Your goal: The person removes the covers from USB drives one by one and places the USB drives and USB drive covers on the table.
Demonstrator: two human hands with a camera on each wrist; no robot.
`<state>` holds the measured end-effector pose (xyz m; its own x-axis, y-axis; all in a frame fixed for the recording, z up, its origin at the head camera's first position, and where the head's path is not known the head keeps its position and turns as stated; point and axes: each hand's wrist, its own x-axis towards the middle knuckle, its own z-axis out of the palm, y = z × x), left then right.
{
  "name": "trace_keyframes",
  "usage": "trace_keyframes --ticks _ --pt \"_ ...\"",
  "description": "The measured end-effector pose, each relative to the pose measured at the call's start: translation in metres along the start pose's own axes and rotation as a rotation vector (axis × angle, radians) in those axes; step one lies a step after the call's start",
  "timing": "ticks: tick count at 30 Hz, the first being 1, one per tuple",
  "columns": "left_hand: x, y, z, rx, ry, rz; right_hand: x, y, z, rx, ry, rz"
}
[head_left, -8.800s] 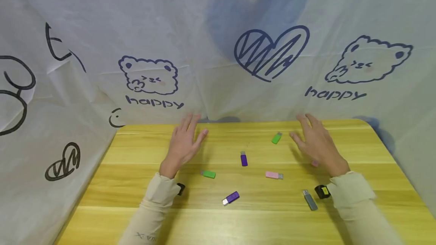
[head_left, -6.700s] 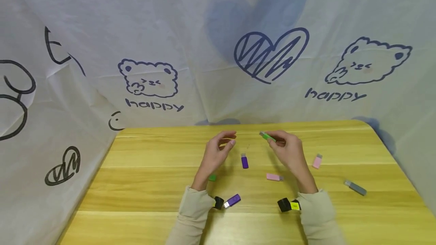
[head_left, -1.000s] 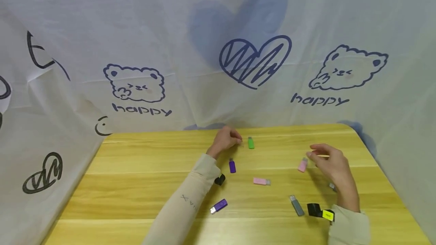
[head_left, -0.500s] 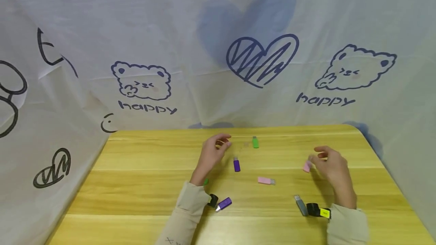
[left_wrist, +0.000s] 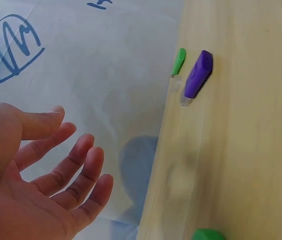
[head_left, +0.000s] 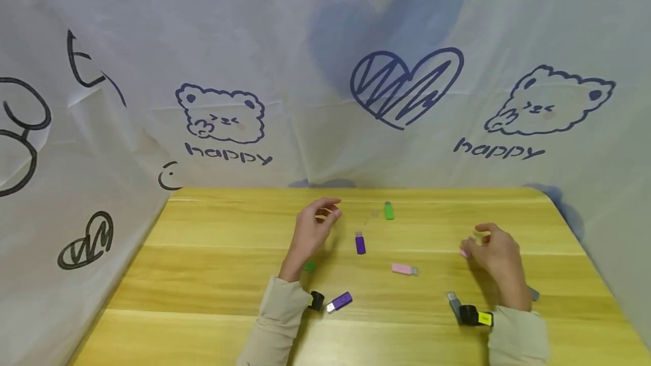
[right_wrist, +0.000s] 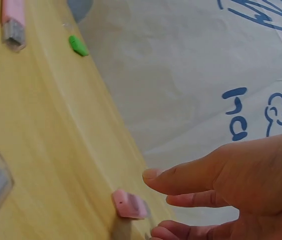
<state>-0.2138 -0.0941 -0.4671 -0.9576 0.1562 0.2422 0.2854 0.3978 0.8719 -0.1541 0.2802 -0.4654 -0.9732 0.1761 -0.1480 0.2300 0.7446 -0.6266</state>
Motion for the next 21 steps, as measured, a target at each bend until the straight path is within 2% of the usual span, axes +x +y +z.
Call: trace_keyframes --ticks 6,12,21 --pt "-0.0015 0.0047 -0.0047 0.003 -0.006 0.014 -0.0009 0.0011 0.007 -0.021 0.017 0.003" --pt "-0.002 0.0084 -0.0033 0.005 -0.006 0.013 -0.0002 0.001 0.0097 -0.044 0.032 -0.004" --pt "-0.001 0.0084 0.0009 0.011 -0.02 0.035 0.0007 -0.0046 0.0085 -0.048 0.014 0.055"
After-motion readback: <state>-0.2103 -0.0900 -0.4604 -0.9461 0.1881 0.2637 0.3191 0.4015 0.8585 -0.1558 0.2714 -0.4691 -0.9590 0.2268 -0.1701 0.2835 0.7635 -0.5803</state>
